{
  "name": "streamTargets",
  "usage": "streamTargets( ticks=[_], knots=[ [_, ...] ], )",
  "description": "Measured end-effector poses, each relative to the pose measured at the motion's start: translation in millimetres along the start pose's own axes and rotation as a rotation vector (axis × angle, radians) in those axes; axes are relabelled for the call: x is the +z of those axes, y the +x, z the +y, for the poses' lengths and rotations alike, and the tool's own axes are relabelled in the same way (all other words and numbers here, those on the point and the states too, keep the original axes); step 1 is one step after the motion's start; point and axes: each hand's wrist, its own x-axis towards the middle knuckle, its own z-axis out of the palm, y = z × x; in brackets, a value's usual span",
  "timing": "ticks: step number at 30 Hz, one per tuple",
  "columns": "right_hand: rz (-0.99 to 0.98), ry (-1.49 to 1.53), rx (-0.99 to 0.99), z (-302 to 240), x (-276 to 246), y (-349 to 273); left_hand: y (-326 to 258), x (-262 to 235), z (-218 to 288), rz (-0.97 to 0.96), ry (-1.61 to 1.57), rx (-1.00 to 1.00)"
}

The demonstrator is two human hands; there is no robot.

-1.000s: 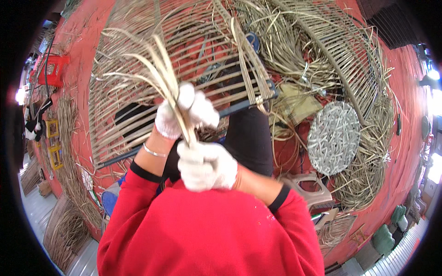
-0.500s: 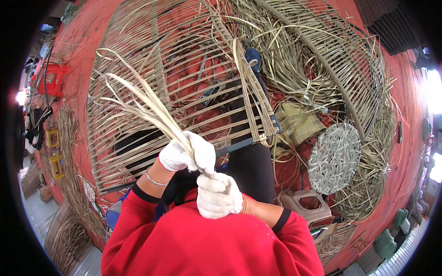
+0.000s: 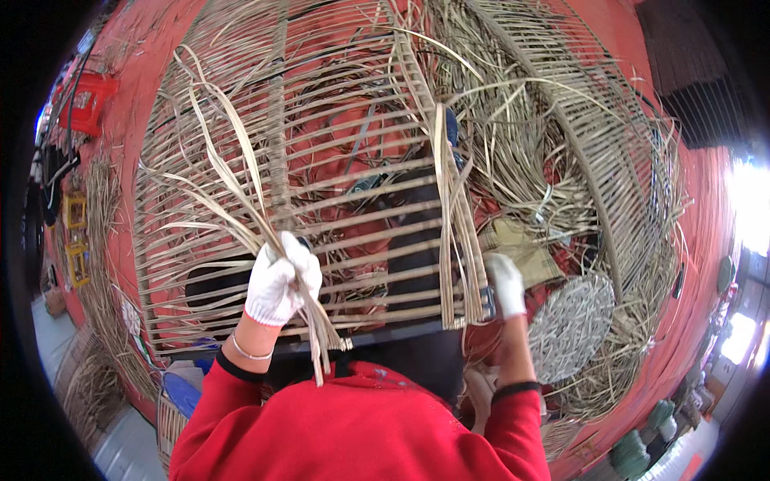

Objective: The person sits on the floor and weaves dried palm fronds into a metal basket frame. They align bundles of fronds, secure them with a nail gun, and trim excess material. The person occasionally reaches for a blue bucket and continues attaching fronds to the frame.

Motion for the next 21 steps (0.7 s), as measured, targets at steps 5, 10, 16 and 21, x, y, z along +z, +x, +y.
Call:
streamTargets(
  ticks=[5,10,16,21],
  knots=[
    [-0.493,0.155,0.309,25.4,118.6,-9.8,5.0,0.6,3.2,0.028,-0.143,-0.062],
    [-0.698,0.129,0.335,48.3,175.2,-58.6,18.8,-12.7,6.5,-0.110,-0.159,-0.102],
    [-0.809,0.146,0.360,73.4,195.1,-104.0,40.9,-18.1,-2.8,-0.232,-0.122,0.018],
    [-0.810,0.142,0.322,83.8,210.9,-121.7,46.3,1.5,-9.9,-0.102,-0.137,-0.002]
  ],
)
